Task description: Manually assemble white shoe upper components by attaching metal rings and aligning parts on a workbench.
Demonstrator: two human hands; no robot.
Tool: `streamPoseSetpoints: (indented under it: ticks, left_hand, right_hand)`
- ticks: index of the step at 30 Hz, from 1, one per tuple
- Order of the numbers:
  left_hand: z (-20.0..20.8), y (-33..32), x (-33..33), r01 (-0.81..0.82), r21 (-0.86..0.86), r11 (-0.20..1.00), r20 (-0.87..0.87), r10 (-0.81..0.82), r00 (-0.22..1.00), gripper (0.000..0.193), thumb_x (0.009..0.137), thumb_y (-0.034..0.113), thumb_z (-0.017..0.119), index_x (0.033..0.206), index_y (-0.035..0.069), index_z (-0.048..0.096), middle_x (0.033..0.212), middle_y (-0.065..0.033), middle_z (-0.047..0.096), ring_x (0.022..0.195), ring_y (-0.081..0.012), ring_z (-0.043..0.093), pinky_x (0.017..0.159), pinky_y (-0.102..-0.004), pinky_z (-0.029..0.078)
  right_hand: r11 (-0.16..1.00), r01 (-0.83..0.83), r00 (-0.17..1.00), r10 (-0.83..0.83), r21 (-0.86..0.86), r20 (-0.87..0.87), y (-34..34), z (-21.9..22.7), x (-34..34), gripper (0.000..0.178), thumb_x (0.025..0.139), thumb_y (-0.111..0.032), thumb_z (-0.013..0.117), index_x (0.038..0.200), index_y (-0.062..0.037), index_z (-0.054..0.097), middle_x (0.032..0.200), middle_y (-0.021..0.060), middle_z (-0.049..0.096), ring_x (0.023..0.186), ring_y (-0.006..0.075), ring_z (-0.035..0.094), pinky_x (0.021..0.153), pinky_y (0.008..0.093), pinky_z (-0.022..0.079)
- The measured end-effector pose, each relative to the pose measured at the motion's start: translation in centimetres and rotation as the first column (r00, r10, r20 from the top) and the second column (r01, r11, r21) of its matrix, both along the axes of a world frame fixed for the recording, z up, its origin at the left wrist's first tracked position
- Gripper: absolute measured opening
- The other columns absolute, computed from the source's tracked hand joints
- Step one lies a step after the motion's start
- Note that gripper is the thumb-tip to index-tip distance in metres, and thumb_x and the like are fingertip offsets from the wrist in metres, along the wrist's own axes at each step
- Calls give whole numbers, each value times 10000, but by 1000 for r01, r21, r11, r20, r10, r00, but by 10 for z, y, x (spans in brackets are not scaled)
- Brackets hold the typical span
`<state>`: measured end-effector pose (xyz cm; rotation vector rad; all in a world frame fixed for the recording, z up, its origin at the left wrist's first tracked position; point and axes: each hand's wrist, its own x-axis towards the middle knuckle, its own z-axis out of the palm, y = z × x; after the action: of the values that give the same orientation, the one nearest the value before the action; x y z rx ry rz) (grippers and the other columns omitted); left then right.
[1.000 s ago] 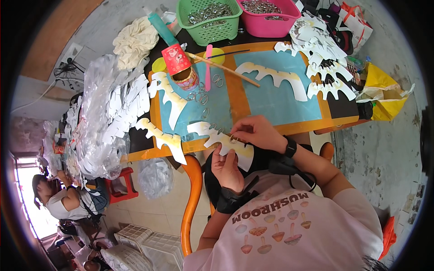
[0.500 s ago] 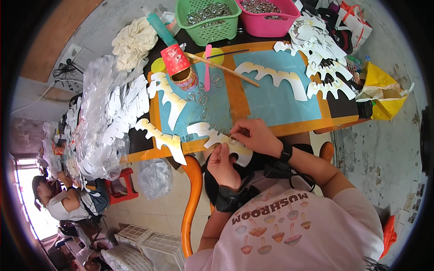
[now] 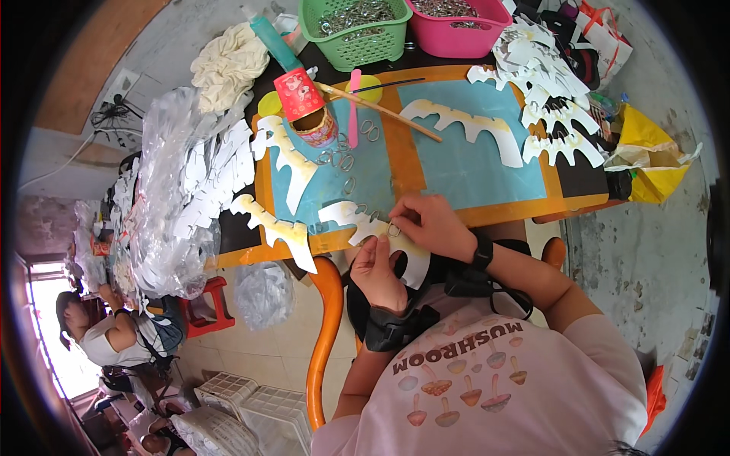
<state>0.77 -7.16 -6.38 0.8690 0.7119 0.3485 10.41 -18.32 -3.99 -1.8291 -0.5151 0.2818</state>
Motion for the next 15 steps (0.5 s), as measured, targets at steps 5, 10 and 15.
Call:
streamPoseSetpoints:
  ticks: [5, 10, 15]
  left_hand:
    - [14, -4, 2, -86, -189, 978, 89, 104, 991, 75, 944, 92, 655, 1007, 52, 655, 958, -47, 691, 807, -136, 650, 689, -281, 518]
    - [6, -3, 3, 58, 125, 990, -45, -53, 998, 52, 922, 26, 659, 953, 57, 633, 931, -37, 688, 764, -109, 645, 645, -226, 493]
    - [8, -2, 5, -13, 63, 998, 0, 13, 1000, 85, 905, -7, 666, 940, 62, 630, 917, -35, 688, 763, -100, 646, 648, -216, 507]
  right_hand:
    - [999, 15, 992, -9, -44, 122, 2, -6, -2, 89, 866, -60, 677, 932, 0, 675, 777, 127, 697, 685, 216, 693, 625, 300, 531]
    - [999, 28, 988, -21, -40, 156, 1, -3, -6, 81, 867, -48, 679, 939, -12, 674, 857, 130, 696, 719, 223, 698, 625, 299, 536]
    - [985, -13, 990, 37, 172, -136, -11, 5, 4, 107, 843, -41, 712, 947, -28, 690, 985, 110, 643, 832, 217, 688, 645, 286, 533]
